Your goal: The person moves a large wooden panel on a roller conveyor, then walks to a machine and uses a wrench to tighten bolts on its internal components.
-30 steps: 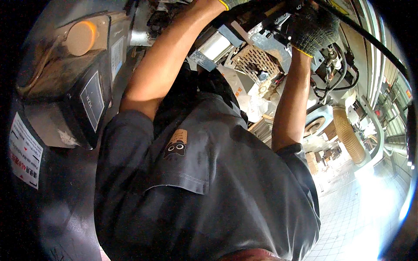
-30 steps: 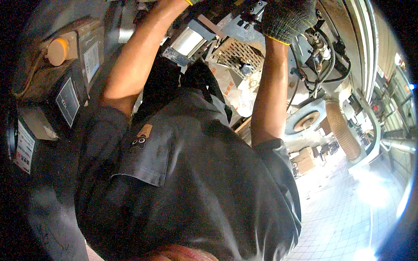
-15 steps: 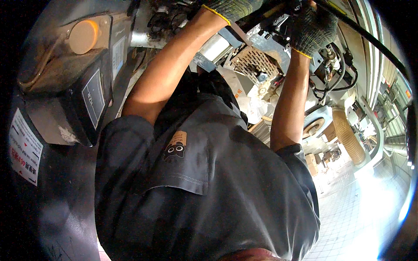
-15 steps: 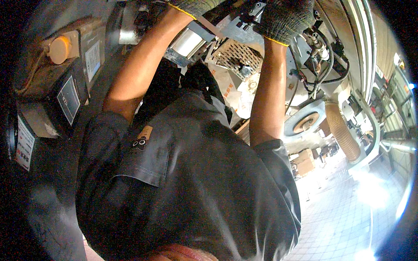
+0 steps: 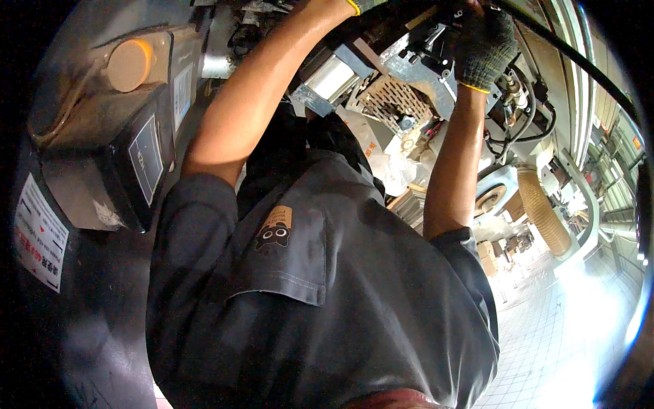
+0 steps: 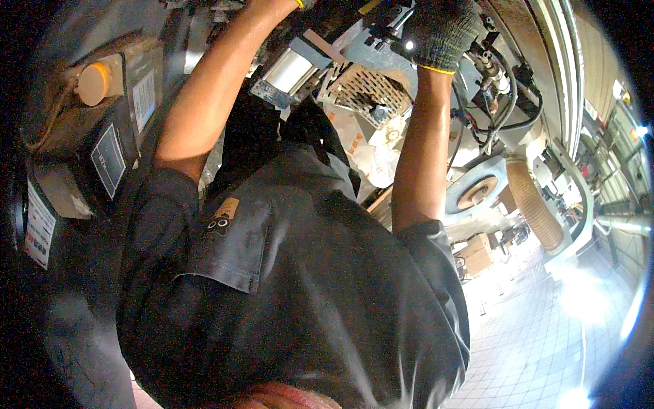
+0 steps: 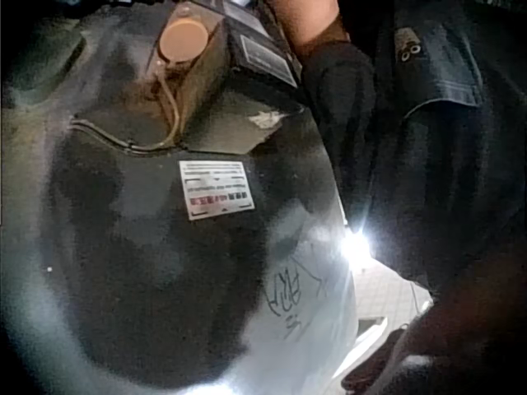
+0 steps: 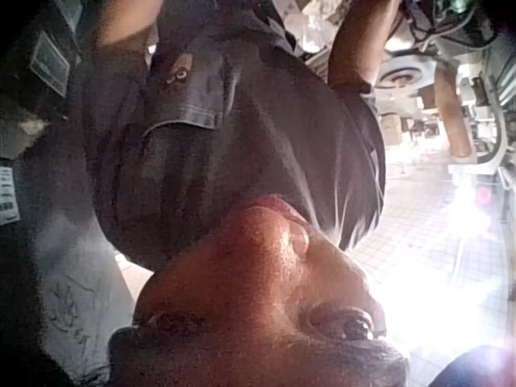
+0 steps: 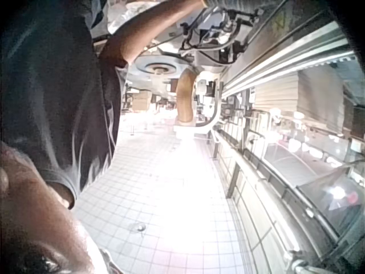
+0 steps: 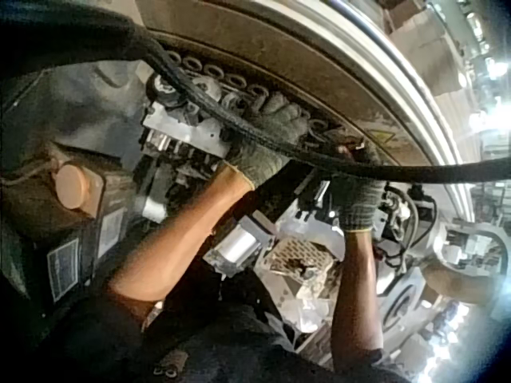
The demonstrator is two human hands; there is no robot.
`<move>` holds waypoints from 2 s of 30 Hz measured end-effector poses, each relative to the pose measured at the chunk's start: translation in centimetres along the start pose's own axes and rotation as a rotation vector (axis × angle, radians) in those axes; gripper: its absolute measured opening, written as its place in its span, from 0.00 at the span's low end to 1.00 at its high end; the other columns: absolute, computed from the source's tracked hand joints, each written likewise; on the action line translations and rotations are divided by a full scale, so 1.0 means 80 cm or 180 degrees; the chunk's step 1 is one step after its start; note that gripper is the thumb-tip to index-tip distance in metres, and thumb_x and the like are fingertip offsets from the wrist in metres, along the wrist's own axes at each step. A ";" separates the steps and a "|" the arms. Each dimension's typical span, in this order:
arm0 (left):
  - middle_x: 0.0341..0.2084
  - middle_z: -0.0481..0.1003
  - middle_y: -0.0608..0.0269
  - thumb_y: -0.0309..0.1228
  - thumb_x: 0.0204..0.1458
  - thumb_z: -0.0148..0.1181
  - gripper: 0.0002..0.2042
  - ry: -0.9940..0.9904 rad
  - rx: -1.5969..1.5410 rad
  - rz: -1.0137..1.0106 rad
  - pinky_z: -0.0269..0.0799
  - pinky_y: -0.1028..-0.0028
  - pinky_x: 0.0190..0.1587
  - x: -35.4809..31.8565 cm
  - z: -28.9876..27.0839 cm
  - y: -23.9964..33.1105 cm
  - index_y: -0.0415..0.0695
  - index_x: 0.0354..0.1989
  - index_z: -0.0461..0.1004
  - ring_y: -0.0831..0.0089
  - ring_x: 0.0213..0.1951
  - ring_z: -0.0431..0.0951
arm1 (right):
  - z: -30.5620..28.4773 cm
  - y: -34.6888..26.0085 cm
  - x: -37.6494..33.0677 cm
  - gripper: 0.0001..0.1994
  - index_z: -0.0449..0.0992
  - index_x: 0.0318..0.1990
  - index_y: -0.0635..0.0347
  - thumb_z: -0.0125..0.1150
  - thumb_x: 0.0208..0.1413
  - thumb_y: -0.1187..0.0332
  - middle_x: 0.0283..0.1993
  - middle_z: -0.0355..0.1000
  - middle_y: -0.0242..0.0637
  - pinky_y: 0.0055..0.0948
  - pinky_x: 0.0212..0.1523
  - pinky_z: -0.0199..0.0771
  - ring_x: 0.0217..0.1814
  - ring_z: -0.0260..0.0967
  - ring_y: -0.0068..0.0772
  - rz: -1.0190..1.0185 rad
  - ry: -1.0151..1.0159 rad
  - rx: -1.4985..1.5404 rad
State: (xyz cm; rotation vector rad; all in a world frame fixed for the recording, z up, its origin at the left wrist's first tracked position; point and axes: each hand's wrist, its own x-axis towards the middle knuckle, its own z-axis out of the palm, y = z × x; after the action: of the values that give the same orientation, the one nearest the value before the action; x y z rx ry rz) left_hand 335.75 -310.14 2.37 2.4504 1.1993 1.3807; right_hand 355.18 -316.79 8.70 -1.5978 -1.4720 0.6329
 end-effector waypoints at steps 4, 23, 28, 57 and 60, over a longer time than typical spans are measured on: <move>0.37 0.77 0.59 0.37 0.51 0.56 0.09 -0.0155 0.0061 -0.0031 0.67 0.54 0.53 0.004 -0.002 -0.005 0.48 0.34 0.78 0.56 0.47 0.73 | 0.006 -0.015 0.000 0.02 0.77 0.38 0.62 0.60 0.62 0.78 0.33 0.73 0.29 0.27 0.39 0.69 0.36 0.67 0.22 -0.0561 0.0127 -0.0820; 0.38 0.76 0.56 0.39 0.52 0.57 0.10 -0.0551 0.0528 0.0042 0.66 0.51 0.55 0.016 -0.008 -0.001 0.47 0.34 0.79 0.55 0.48 0.73 | -0.027 -0.035 0.011 0.06 0.75 0.44 0.65 0.55 0.62 0.76 0.43 0.76 0.41 0.32 0.48 0.73 0.45 0.72 0.33 -0.1089 -0.0700 -0.1033; 0.34 0.75 0.55 0.37 0.49 0.60 0.08 -0.0402 0.0119 -0.0134 0.66 0.52 0.52 -0.003 -0.009 0.011 0.46 0.27 0.76 0.53 0.45 0.72 | -0.026 -0.032 0.010 0.07 0.75 0.45 0.65 0.56 0.62 0.74 0.43 0.76 0.40 0.32 0.49 0.73 0.47 0.73 0.35 -0.0691 -0.0698 -0.0699; 0.34 0.74 0.57 0.33 0.48 0.58 0.06 -0.0091 -0.0073 -0.0123 0.66 0.56 0.49 -0.005 -0.019 0.015 0.48 0.22 0.73 0.56 0.45 0.71 | -0.001 0.002 -0.019 0.11 0.78 0.51 0.61 0.67 0.62 0.71 0.40 0.76 0.27 0.24 0.43 0.72 0.40 0.69 0.20 -0.0347 -0.0180 0.0958; 0.33 0.74 0.56 0.33 0.48 0.57 0.06 -0.0126 0.0030 -0.0070 0.65 0.56 0.50 -0.007 -0.016 0.014 0.48 0.23 0.74 0.56 0.44 0.71 | -0.002 -0.027 -0.015 0.10 0.79 0.49 0.61 0.68 0.61 0.72 0.35 0.75 0.25 0.24 0.40 0.72 0.36 0.69 0.19 0.0254 0.0015 -0.0618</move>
State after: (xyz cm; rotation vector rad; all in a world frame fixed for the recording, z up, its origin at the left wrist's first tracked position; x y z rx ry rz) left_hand 335.26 -311.63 3.23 2.4510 1.2234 1.3175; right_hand 353.93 -318.10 10.35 -1.8131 -1.5100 0.5435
